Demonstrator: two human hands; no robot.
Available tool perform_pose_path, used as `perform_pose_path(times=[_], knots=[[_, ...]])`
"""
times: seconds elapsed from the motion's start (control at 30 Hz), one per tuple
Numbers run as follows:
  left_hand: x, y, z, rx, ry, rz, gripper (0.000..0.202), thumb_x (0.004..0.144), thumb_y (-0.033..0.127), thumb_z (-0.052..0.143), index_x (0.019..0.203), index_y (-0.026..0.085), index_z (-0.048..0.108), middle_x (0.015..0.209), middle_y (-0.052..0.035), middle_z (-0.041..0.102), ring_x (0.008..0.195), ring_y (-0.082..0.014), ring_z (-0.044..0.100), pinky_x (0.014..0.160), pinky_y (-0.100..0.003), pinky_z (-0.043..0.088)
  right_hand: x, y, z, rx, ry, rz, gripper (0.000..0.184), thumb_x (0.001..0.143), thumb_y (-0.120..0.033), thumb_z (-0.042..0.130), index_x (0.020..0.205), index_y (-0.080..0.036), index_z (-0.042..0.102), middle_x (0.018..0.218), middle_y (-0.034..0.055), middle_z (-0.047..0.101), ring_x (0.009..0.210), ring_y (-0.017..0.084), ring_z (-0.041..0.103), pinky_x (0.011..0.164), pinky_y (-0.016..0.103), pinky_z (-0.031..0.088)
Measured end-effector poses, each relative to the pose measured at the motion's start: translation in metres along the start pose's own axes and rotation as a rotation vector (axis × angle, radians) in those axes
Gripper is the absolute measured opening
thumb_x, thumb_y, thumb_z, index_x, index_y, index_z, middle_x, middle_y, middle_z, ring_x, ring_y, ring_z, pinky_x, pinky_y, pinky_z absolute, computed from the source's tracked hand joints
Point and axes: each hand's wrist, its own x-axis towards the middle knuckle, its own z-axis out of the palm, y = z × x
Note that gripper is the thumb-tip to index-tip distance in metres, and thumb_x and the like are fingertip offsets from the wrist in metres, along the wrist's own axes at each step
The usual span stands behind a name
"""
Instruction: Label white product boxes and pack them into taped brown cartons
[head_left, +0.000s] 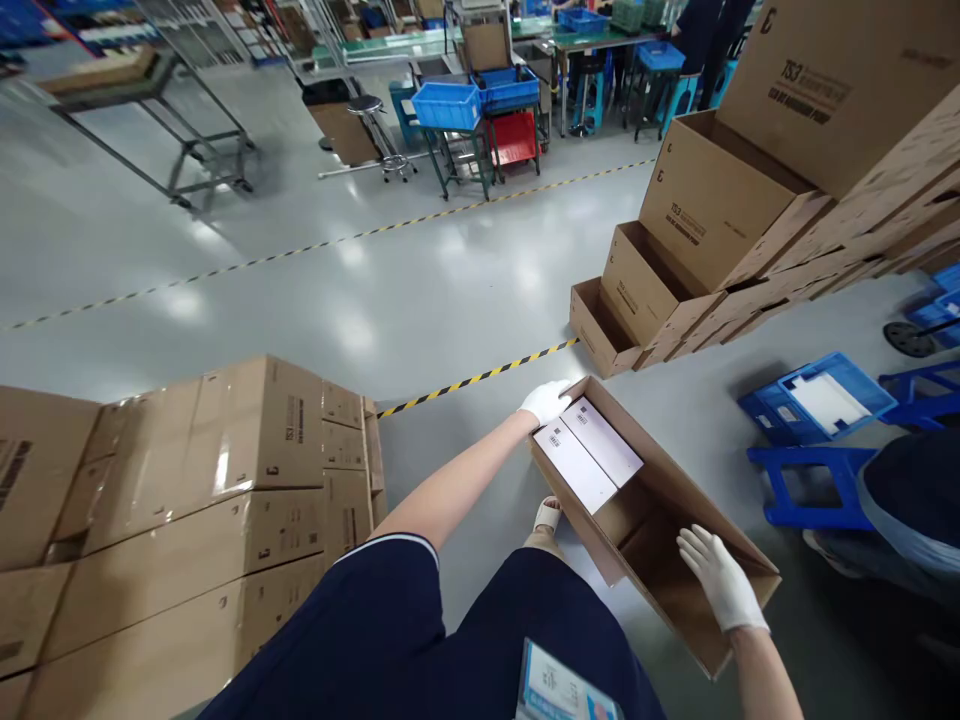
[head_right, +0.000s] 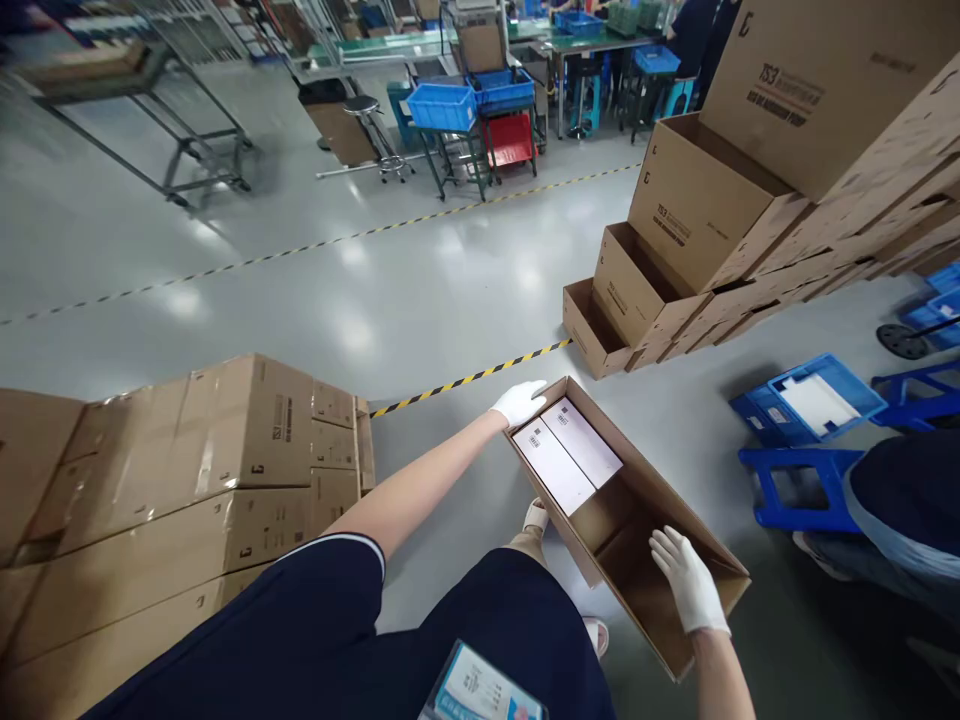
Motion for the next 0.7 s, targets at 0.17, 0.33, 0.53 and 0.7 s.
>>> perform_pose_path(times=[0.17, 0.33, 0.53, 0.7], knots=[[-0.041, 0.091, 0.038, -0.025, 0.104, 0.169, 0.057, 0.101, 0.034, 0.047, 0.154, 0.013, 0.053, 0.161, -0.0117, 0.050, 0.149, -0.0277, 0.046, 0.127, -0.037, 0.031, -0.071, 0.027, -0.121, 0.085, 0.086, -0.140, 0.054, 0.083, -0.065, 0.063, 0.121, -0.028, 0.073, 0.148, 0.0161, 0.061, 0.142, 0.035, 0.054, 0.128, 0.057, 0.030], [-0.121, 0.193, 0.149, -0.160, 0.109, 0.386, 0.052, 0.099, 0.031, 0.054, 0.146, 0.011, 0.061, 0.151, -0.0123, 0.061, 0.137, -0.0247, 0.059, 0.123, -0.036, 0.039, -0.154, 0.107, -0.239, 0.200, 0.144, -0.207, 0.058, 0.082, -0.062, 0.069, 0.127, -0.026, 0.069, 0.143, 0.0149, 0.065, 0.140, 0.034, 0.057, 0.129, 0.054, 0.032], [-0.286, 0.288, 0.369, -0.179, -0.243, 0.573, 0.042, 0.099, 0.033, 0.052, 0.132, 0.015, 0.071, 0.136, -0.0125, 0.072, 0.125, -0.0247, 0.068, 0.114, -0.038, 0.050, -0.237, 0.228, -0.335, 0.345, 0.356, -0.156, 0.060, 0.064, -0.054, 0.083, 0.114, -0.022, 0.074, 0.121, 0.0155, 0.076, 0.121, 0.037, 0.070, 0.122, 0.054, 0.040], [-0.443, 0.318, 0.531, 0.105, -0.962, 1.151, 0.041, 0.094, 0.046, 0.058, 0.124, 0.026, 0.077, 0.124, -0.0093, 0.077, 0.116, -0.0282, 0.072, 0.102, -0.040, 0.054, -0.289, 0.256, -0.357, 0.341, 0.495, -0.087, 0.033, 0.087, -0.049, 0.072, 0.101, -0.020, 0.080, 0.105, 0.0125, 0.079, 0.104, 0.028, 0.075, 0.098, 0.047, 0.062]])
